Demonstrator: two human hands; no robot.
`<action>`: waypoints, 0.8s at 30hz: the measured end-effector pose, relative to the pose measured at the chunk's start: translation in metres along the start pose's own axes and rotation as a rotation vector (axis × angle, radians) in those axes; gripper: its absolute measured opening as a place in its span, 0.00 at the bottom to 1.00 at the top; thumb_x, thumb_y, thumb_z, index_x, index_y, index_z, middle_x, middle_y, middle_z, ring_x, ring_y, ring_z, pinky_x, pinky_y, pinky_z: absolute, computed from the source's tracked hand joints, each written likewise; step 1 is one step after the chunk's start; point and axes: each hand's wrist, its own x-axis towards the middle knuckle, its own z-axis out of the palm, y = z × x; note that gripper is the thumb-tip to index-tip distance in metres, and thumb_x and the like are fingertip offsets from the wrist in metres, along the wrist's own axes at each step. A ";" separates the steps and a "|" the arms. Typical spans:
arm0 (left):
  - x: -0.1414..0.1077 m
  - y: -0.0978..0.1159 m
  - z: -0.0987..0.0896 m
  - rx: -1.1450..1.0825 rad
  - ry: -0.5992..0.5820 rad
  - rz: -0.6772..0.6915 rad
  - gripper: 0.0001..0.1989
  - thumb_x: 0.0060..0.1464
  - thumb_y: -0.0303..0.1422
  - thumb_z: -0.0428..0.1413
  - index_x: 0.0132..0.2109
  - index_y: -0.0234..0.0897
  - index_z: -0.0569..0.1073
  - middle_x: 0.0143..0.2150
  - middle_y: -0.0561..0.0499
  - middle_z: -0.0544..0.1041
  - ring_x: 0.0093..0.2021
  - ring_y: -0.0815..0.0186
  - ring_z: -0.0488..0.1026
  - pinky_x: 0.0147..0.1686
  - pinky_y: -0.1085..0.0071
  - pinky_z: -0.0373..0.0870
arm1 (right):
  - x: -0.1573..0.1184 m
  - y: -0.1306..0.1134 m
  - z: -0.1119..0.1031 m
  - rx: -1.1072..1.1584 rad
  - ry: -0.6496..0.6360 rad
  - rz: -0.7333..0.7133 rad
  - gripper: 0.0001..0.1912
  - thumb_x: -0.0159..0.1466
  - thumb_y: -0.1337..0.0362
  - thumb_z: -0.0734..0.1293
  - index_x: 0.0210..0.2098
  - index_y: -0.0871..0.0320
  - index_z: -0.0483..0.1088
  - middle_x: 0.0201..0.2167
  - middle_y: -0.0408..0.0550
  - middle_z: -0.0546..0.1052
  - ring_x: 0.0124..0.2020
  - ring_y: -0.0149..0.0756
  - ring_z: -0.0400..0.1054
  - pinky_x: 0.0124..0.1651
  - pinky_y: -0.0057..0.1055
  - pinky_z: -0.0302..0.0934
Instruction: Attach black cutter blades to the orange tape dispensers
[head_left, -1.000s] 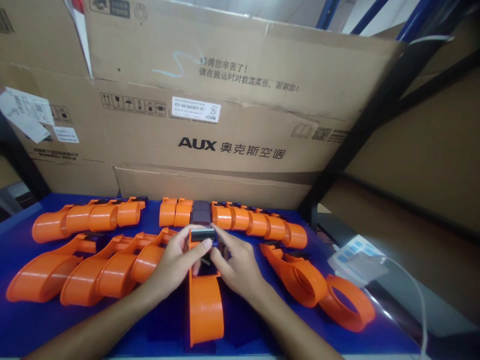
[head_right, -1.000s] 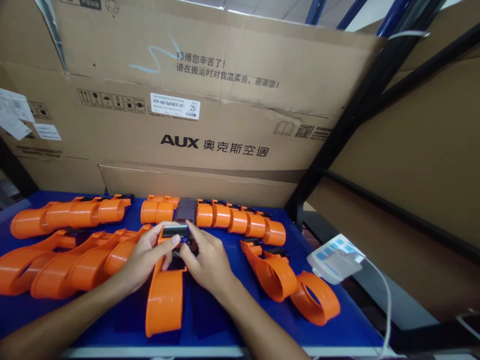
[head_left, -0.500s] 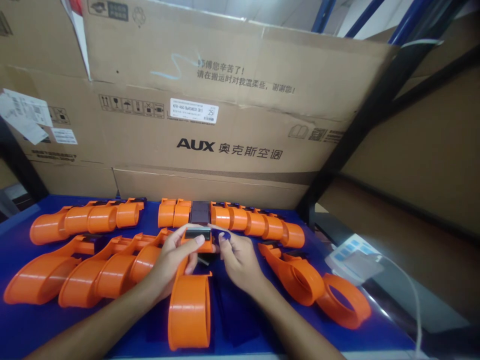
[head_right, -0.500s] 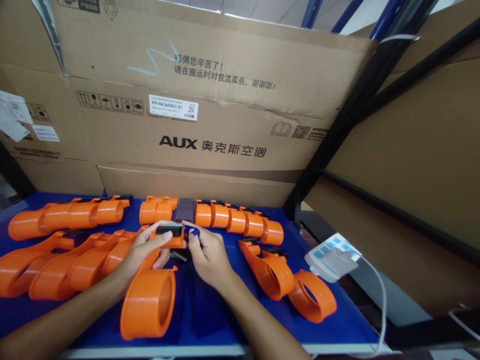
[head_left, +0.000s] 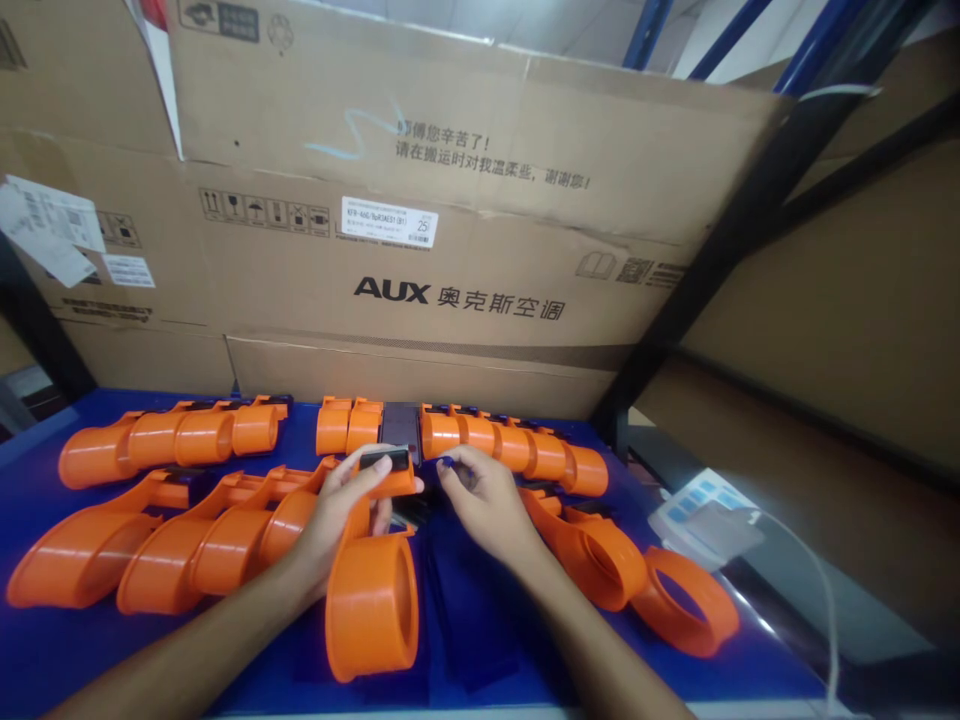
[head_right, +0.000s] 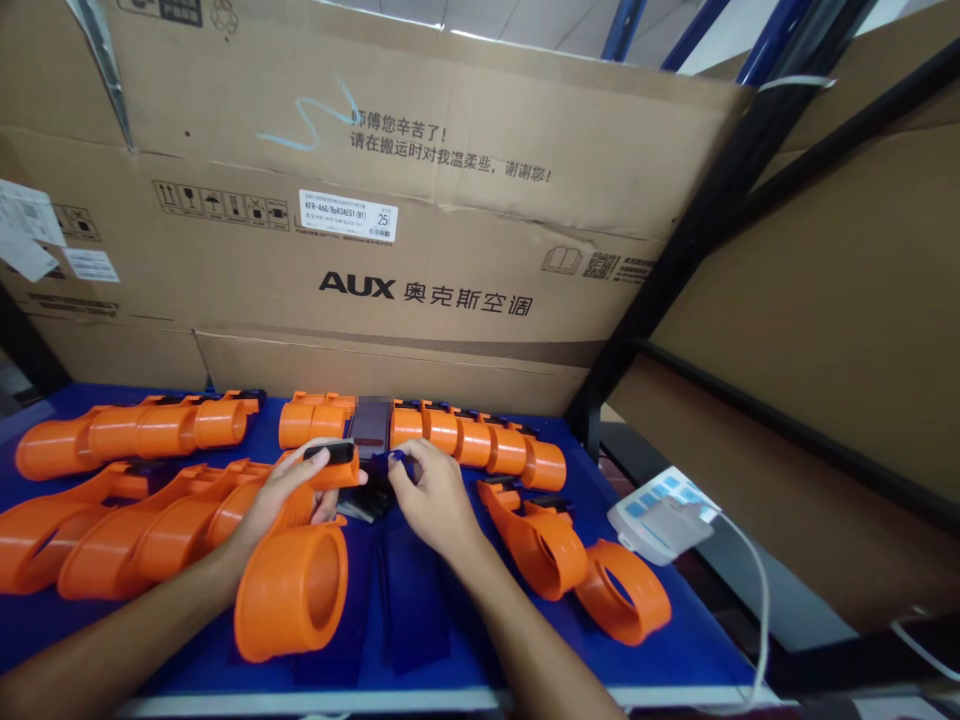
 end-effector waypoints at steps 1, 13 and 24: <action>-0.001 0.000 0.001 0.012 0.001 -0.001 0.18 0.56 0.44 0.61 0.45 0.34 0.75 0.16 0.55 0.70 0.15 0.72 0.62 0.20 0.75 0.62 | 0.001 0.003 -0.002 -0.057 -0.018 0.001 0.10 0.68 0.62 0.63 0.32 0.57 0.72 0.29 0.44 0.74 0.31 0.35 0.66 0.35 0.28 0.59; -0.001 -0.008 0.001 0.106 0.003 0.003 0.17 0.56 0.44 0.62 0.45 0.37 0.73 0.20 0.53 0.75 0.16 0.73 0.62 0.19 0.75 0.56 | 0.004 0.017 -0.019 -0.393 -0.105 0.226 0.09 0.63 0.69 0.65 0.42 0.58 0.77 0.26 0.47 0.78 0.29 0.38 0.71 0.33 0.29 0.55; 0.000 -0.010 0.000 0.111 -0.011 -0.006 0.18 0.55 0.43 0.63 0.46 0.36 0.73 0.29 0.47 0.82 0.16 0.75 0.62 0.19 0.76 0.57 | 0.000 0.010 -0.021 -0.371 -0.245 0.186 0.07 0.64 0.64 0.69 0.41 0.56 0.77 0.26 0.46 0.78 0.27 0.37 0.71 0.31 0.29 0.55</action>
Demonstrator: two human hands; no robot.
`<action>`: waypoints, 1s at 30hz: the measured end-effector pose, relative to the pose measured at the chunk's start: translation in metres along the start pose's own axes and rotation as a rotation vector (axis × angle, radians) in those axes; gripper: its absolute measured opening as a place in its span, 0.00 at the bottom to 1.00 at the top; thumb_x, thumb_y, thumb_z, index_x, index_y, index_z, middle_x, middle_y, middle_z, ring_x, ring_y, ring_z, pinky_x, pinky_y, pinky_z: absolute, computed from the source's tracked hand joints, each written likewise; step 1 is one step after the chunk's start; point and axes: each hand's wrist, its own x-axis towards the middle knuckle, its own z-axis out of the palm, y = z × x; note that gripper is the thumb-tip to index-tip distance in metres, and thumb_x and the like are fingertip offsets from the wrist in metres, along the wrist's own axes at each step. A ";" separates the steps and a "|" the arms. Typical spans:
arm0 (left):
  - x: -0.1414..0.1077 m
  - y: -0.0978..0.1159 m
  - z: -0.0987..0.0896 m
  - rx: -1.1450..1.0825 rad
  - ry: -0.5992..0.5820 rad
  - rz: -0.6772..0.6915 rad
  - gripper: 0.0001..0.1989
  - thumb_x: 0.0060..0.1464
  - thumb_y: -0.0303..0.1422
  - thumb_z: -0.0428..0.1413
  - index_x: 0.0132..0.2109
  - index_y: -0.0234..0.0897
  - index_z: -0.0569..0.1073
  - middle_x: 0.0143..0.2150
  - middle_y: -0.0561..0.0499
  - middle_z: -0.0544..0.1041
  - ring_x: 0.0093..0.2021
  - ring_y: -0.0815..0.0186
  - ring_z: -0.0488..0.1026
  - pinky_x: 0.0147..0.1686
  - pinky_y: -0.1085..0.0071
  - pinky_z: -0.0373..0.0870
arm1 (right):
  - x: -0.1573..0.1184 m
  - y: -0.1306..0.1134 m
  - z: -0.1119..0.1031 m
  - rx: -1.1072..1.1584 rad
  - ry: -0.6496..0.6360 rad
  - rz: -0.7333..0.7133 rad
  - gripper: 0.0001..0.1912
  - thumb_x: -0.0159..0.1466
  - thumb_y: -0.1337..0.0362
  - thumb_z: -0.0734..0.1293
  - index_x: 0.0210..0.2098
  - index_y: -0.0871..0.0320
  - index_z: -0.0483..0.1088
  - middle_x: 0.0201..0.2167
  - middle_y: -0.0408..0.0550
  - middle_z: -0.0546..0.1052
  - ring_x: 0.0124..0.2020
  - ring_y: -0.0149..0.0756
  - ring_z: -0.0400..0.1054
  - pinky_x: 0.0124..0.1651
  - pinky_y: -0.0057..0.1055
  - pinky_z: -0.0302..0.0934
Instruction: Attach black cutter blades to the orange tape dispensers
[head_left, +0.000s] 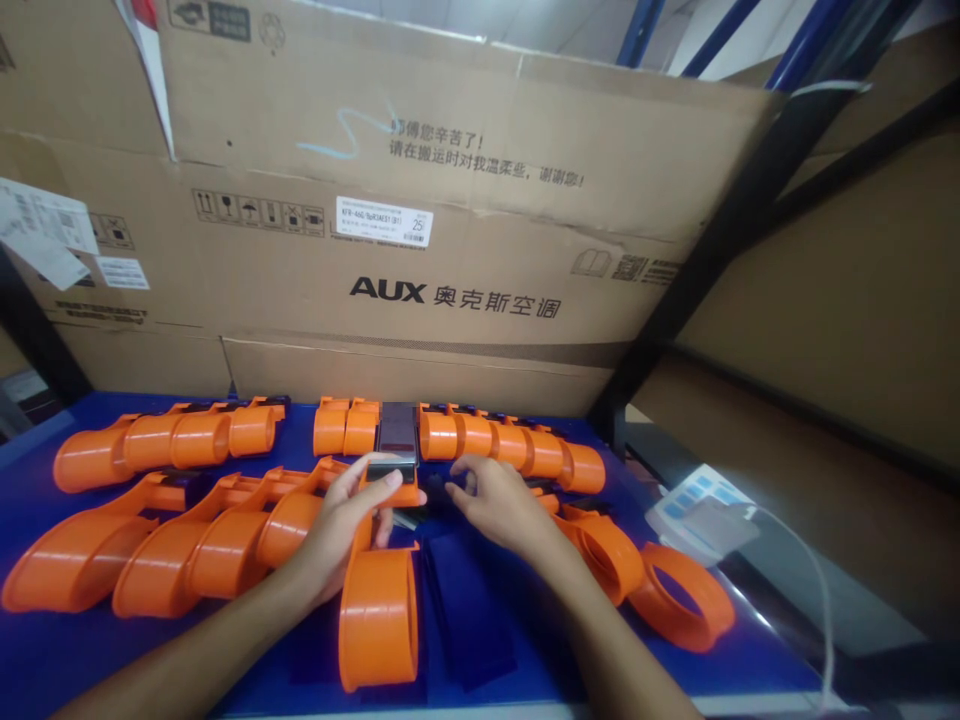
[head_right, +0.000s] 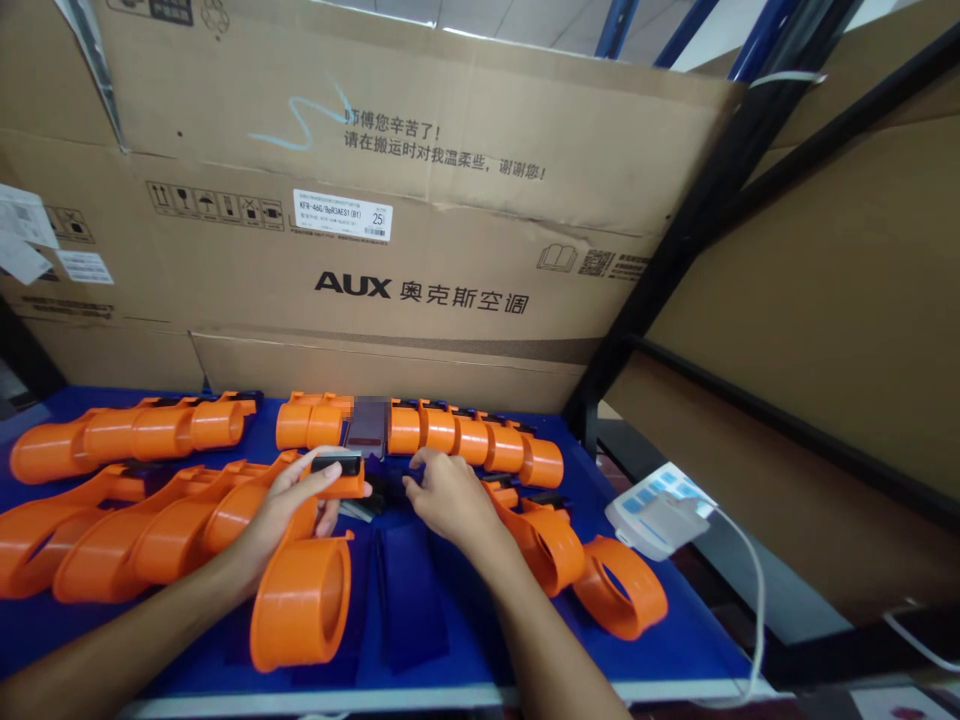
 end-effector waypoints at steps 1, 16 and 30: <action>0.000 0.000 0.000 -0.003 0.001 -0.003 0.18 0.55 0.43 0.63 0.46 0.36 0.73 0.28 0.48 0.81 0.15 0.75 0.62 0.18 0.76 0.57 | -0.001 -0.001 0.000 -0.001 -0.007 -0.004 0.07 0.64 0.64 0.69 0.41 0.56 0.77 0.26 0.45 0.78 0.27 0.37 0.71 0.31 0.29 0.55; 0.001 -0.007 0.001 0.067 0.041 0.011 0.17 0.53 0.43 0.65 0.44 0.37 0.74 0.20 0.55 0.75 0.15 0.74 0.60 0.20 0.76 0.56 | -0.005 0.008 -0.003 -0.171 0.017 0.067 0.08 0.60 0.59 0.73 0.38 0.54 0.76 0.28 0.49 0.79 0.31 0.44 0.74 0.32 0.32 0.56; 0.003 -0.011 0.000 0.067 0.045 -0.020 0.21 0.54 0.47 0.63 0.49 0.38 0.75 0.19 0.59 0.70 0.15 0.73 0.62 0.18 0.77 0.56 | -0.012 -0.026 -0.013 0.298 0.084 -0.395 0.16 0.72 0.58 0.62 0.56 0.53 0.71 0.39 0.47 0.80 0.36 0.37 0.73 0.40 0.31 0.66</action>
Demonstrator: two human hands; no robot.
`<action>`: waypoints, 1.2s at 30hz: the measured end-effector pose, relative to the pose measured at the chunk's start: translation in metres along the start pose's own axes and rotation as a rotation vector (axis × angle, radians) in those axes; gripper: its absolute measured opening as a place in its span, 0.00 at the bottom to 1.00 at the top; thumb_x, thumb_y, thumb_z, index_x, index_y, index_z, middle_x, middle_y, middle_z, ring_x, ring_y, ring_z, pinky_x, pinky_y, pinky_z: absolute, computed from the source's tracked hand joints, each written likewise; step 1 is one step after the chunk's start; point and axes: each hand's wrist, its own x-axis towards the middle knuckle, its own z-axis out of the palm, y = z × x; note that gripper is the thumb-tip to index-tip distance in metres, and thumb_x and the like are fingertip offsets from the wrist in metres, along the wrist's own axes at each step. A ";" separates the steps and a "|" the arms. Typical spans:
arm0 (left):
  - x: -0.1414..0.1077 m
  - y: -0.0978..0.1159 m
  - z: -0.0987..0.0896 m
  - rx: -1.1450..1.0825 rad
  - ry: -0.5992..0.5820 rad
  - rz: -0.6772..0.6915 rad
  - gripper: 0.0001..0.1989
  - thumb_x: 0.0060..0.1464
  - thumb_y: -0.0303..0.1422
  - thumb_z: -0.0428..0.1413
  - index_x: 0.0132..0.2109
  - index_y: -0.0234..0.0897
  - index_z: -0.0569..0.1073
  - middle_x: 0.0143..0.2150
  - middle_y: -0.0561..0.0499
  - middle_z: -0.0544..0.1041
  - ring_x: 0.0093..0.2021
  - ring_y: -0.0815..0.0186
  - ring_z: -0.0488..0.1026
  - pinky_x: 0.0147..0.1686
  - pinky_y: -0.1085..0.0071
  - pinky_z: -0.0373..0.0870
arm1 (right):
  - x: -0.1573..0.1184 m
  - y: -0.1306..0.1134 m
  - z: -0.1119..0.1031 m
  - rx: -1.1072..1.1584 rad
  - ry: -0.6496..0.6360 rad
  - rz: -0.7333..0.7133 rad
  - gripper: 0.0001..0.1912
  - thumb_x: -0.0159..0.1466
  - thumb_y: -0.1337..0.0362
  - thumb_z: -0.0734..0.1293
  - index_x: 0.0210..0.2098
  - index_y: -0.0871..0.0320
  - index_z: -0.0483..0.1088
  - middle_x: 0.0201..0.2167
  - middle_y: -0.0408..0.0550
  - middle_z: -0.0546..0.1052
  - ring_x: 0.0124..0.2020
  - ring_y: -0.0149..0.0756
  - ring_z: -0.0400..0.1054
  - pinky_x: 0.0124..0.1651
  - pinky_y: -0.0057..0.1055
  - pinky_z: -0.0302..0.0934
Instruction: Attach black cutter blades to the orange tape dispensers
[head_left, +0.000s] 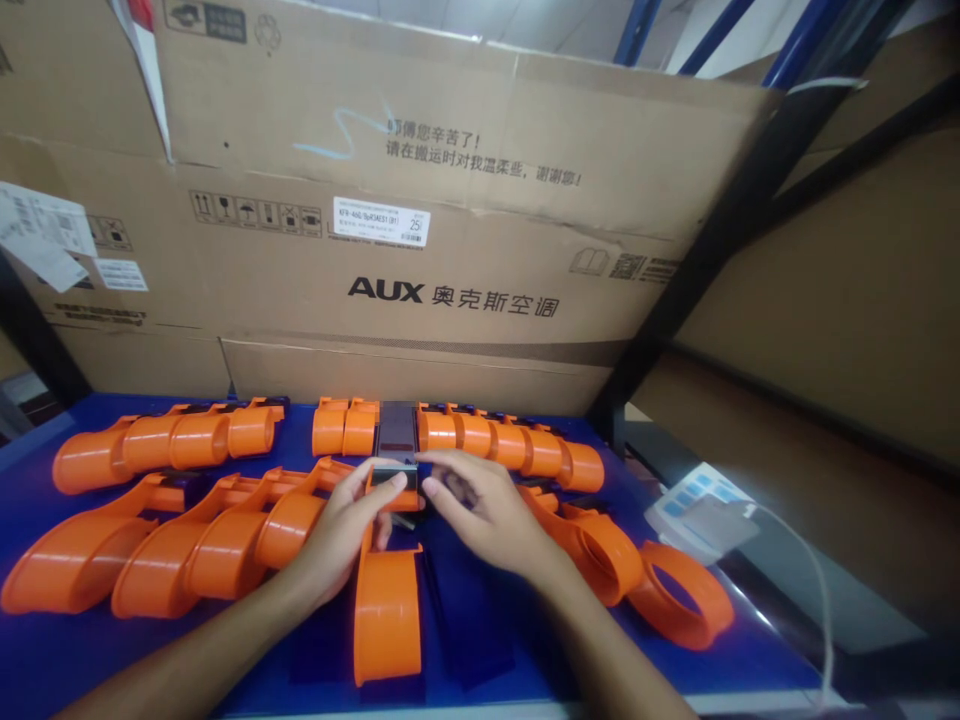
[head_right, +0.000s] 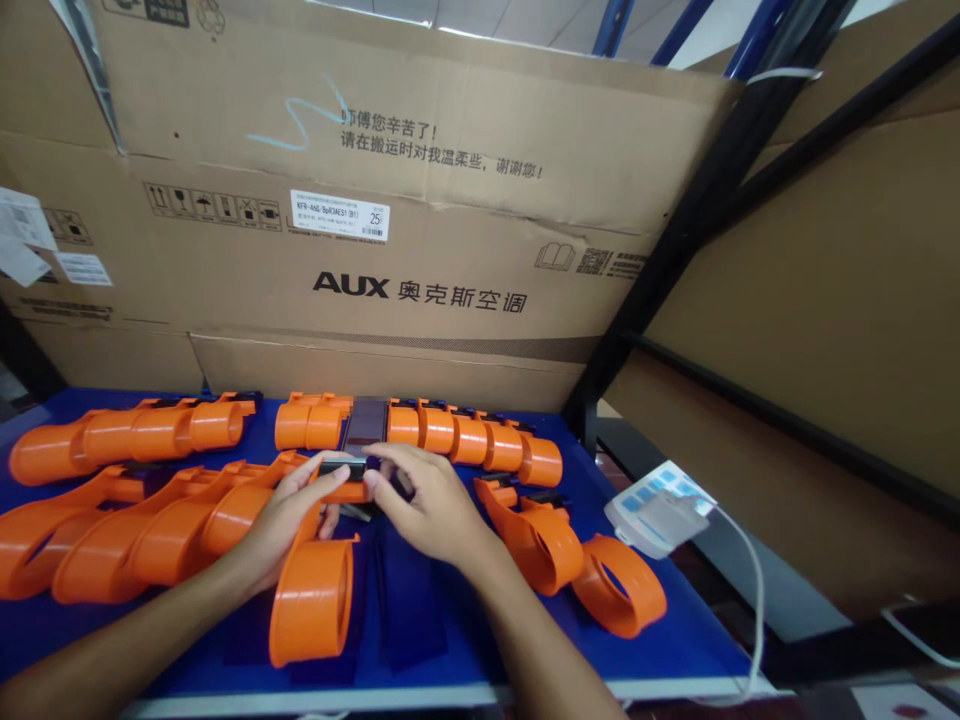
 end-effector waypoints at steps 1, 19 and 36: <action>0.000 0.000 0.000 0.000 -0.001 0.001 0.22 0.54 0.48 0.63 0.48 0.38 0.75 0.19 0.59 0.69 0.15 0.73 0.62 0.17 0.77 0.56 | 0.000 -0.003 0.002 0.018 -0.004 -0.040 0.16 0.72 0.58 0.63 0.56 0.52 0.71 0.42 0.48 0.79 0.39 0.37 0.73 0.43 0.31 0.66; 0.007 0.004 -0.005 -0.085 0.078 0.018 0.28 0.58 0.55 0.54 0.47 0.32 0.75 0.15 0.53 0.72 0.13 0.70 0.62 0.17 0.74 0.59 | 0.001 0.020 0.006 -0.308 0.019 0.068 0.04 0.64 0.64 0.68 0.38 0.56 0.71 0.41 0.50 0.75 0.45 0.43 0.69 0.48 0.38 0.63; 0.000 0.002 0.004 -0.146 0.110 0.009 0.19 0.55 0.49 0.61 0.42 0.36 0.72 0.17 0.58 0.69 0.14 0.74 0.61 0.16 0.77 0.54 | 0.000 0.017 0.016 -0.166 0.040 0.057 0.02 0.65 0.64 0.68 0.37 0.55 0.70 0.39 0.49 0.74 0.44 0.43 0.68 0.48 0.39 0.62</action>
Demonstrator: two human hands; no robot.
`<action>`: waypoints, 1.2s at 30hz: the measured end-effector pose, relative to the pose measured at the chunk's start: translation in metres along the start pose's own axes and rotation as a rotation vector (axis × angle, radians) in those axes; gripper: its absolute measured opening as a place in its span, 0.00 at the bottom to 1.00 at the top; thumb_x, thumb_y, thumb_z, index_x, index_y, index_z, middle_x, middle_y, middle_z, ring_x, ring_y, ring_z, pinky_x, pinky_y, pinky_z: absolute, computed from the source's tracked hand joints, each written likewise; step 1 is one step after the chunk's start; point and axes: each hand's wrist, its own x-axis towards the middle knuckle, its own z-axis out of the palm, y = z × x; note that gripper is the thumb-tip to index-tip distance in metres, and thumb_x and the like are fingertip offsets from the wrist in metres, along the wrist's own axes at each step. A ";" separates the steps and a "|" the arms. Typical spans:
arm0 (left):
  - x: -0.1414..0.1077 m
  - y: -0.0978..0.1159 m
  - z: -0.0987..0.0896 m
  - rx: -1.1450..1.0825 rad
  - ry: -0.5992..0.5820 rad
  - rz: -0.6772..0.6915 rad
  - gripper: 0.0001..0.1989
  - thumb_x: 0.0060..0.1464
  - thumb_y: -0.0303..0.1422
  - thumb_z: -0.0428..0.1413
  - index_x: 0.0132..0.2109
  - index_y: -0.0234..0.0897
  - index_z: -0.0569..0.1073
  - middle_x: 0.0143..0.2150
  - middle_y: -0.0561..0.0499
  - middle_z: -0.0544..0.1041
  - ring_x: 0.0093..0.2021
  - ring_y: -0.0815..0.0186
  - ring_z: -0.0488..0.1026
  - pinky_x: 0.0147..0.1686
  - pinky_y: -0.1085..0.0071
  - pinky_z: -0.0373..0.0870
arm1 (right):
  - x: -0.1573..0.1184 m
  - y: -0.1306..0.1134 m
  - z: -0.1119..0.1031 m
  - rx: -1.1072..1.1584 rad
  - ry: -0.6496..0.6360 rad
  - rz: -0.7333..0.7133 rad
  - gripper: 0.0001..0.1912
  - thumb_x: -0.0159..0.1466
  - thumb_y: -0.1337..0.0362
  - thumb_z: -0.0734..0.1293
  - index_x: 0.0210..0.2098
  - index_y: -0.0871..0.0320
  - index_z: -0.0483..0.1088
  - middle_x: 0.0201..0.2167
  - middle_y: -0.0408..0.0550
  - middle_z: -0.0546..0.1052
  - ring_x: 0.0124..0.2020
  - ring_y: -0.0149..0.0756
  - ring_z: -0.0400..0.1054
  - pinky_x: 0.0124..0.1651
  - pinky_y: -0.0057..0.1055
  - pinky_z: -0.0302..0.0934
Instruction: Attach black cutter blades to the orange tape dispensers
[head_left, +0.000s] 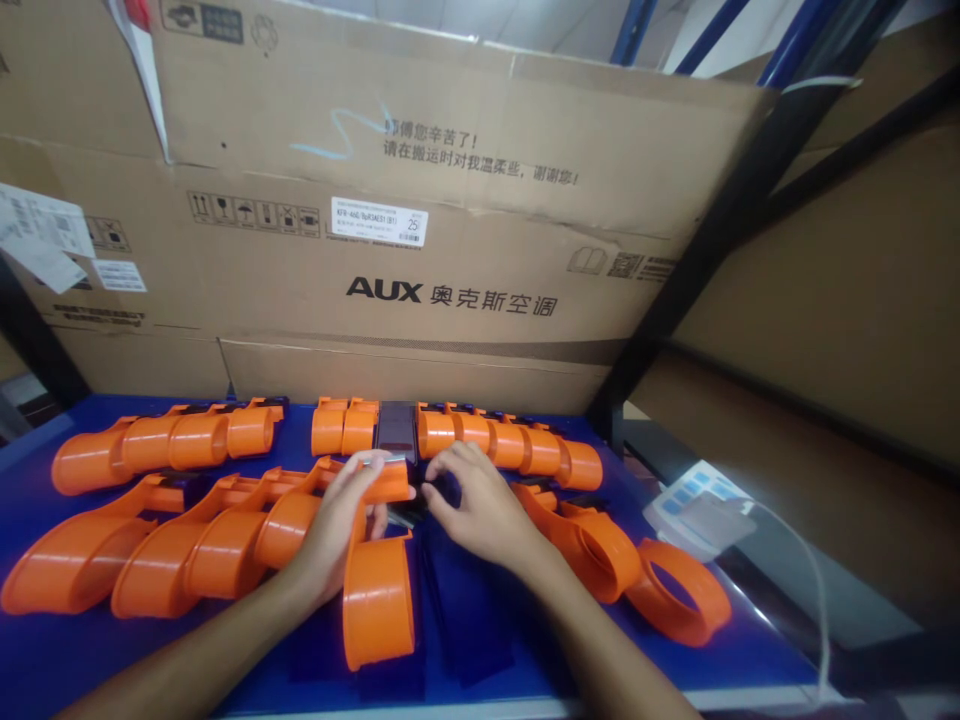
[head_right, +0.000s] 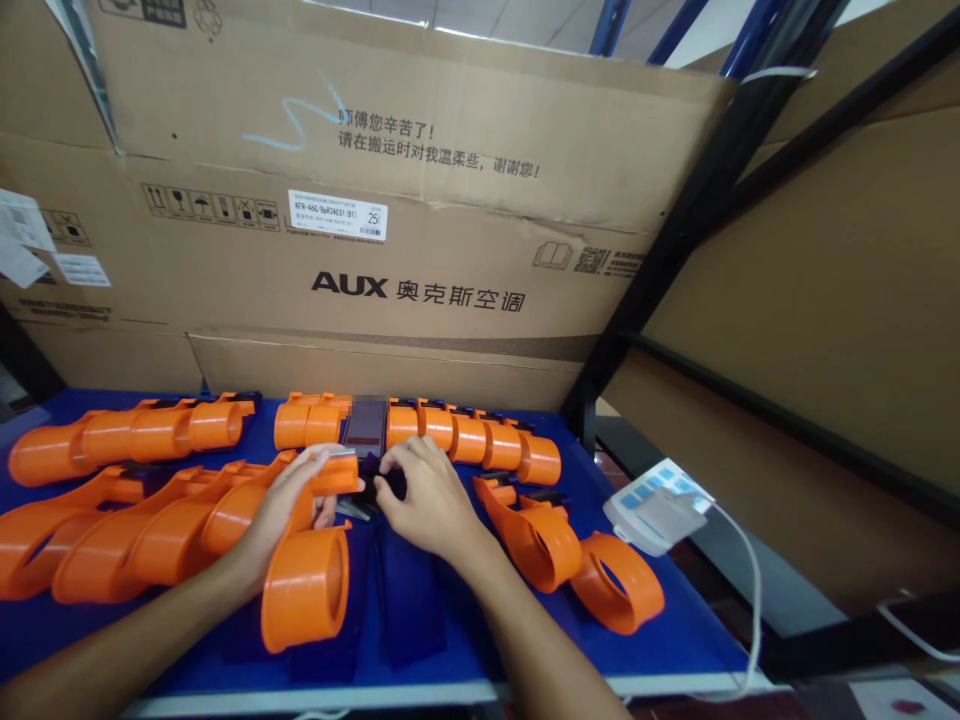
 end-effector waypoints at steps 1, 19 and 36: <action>0.000 -0.001 0.000 0.006 -0.001 -0.004 0.20 0.55 0.49 0.61 0.43 0.37 0.72 0.18 0.57 0.70 0.14 0.74 0.61 0.16 0.77 0.54 | 0.001 -0.001 -0.001 0.073 0.031 -0.003 0.01 0.67 0.65 0.66 0.38 0.55 0.71 0.39 0.49 0.74 0.44 0.42 0.68 0.49 0.39 0.62; -0.003 -0.008 -0.005 0.184 -0.199 0.053 0.19 0.61 0.46 0.56 0.53 0.41 0.65 0.17 0.62 0.66 0.15 0.71 0.62 0.17 0.77 0.55 | 0.003 -0.016 0.011 0.509 0.123 0.089 0.07 0.67 0.59 0.69 0.36 0.56 0.76 0.31 0.44 0.75 0.31 0.34 0.66 0.35 0.30 0.59; -0.002 0.005 -0.004 0.026 -0.022 0.085 0.21 0.56 0.47 0.59 0.51 0.41 0.67 0.29 0.50 0.81 0.14 0.73 0.63 0.17 0.76 0.58 | 0.004 0.004 0.000 0.152 0.203 0.056 0.05 0.62 0.68 0.68 0.30 0.56 0.72 0.35 0.48 0.75 0.42 0.43 0.67 0.48 0.39 0.59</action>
